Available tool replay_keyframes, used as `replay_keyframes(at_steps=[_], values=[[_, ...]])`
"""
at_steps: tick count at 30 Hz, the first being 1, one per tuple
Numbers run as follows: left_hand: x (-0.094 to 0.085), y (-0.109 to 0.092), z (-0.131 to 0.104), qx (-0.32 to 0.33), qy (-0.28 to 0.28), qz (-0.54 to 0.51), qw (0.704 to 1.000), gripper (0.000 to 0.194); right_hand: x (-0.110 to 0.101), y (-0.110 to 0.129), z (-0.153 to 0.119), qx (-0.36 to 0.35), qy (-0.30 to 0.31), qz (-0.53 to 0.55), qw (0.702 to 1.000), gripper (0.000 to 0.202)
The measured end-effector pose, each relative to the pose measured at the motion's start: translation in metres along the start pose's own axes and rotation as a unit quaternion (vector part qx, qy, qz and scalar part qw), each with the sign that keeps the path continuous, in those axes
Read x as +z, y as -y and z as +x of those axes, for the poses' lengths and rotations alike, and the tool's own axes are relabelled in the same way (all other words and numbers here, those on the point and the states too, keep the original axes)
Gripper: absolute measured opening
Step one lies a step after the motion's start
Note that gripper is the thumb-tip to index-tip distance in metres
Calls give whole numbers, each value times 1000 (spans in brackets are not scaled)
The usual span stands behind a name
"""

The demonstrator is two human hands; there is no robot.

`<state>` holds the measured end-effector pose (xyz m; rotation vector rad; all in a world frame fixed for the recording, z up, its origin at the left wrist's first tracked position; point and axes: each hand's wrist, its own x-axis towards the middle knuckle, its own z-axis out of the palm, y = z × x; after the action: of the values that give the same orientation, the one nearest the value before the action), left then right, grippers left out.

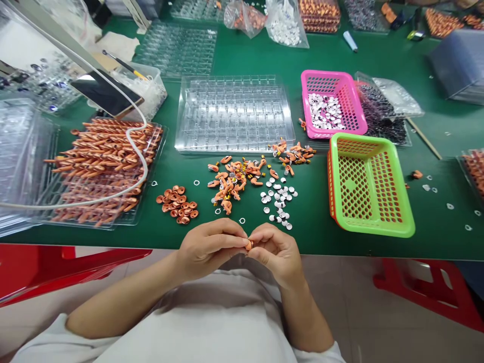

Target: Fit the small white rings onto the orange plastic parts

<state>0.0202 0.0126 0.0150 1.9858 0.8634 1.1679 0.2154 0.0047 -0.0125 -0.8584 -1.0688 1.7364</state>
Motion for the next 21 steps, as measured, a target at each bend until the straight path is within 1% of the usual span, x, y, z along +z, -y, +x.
replay_keyframes(at_steps=[7,16,21], values=[[1,2,-1,5,2,6,1000,20,-1,-1,0,11,-9,-4,1000,15],[0,1,-1,3,2,15,1000,17,-1,0,-1,4,-3,-3,1000,18],[-1,1,-2,-3,7,22,1000,17,-2,-2,-2,11,-11,-11,1000,18]])
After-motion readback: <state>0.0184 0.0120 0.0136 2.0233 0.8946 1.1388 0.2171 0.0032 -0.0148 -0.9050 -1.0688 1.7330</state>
